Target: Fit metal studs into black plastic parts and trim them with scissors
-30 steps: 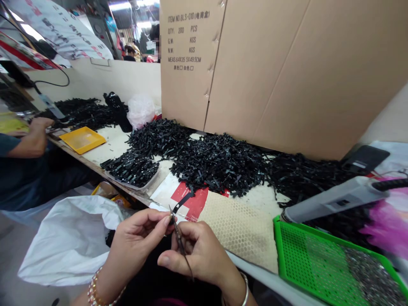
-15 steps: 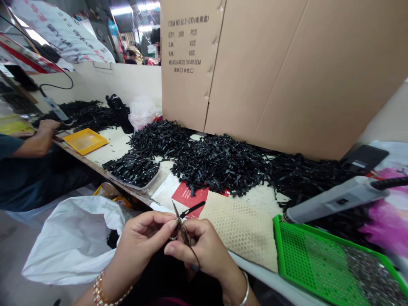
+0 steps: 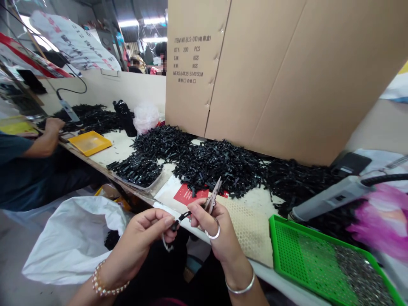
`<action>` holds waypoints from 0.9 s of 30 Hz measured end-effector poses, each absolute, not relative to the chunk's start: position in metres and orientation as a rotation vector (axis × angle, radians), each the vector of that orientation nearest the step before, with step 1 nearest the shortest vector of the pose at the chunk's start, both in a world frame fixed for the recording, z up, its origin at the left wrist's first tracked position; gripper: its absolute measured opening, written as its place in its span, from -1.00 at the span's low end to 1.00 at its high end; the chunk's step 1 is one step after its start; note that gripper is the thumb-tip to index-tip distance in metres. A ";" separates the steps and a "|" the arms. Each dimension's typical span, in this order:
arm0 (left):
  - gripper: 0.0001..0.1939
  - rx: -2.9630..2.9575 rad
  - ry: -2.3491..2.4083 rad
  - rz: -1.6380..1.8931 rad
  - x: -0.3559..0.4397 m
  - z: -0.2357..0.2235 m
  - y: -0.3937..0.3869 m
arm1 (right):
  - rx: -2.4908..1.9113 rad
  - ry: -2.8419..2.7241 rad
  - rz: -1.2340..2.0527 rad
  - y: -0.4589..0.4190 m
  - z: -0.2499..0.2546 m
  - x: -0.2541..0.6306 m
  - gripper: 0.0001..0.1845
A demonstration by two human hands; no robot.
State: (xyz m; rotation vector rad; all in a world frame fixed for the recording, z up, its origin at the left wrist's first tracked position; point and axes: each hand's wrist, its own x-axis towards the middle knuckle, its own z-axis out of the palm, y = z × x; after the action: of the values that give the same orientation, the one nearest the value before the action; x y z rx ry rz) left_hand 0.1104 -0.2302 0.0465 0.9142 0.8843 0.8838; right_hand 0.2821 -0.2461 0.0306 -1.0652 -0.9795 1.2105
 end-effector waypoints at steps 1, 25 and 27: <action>-0.72 0.855 0.868 0.843 0.109 0.047 -0.230 | -1.033 -0.960 1.235 -0.247 0.031 0.281 -0.68; -0.72 1.759 1.176 0.397 0.076 -0.077 -0.204 | -1.356 -0.802 0.905 -0.264 0.028 0.341 -0.57; -0.73 1.894 1.292 0.367 0.061 -0.088 -0.187 | -1.456 -0.871 0.865 -0.262 0.020 0.349 -0.55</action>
State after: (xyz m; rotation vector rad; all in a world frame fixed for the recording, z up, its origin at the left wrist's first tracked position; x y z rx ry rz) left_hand 0.0609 -0.1869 -0.0882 1.8944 1.2917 0.3674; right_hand 0.3485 -0.2622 0.0199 -1.4555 -0.8707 0.8646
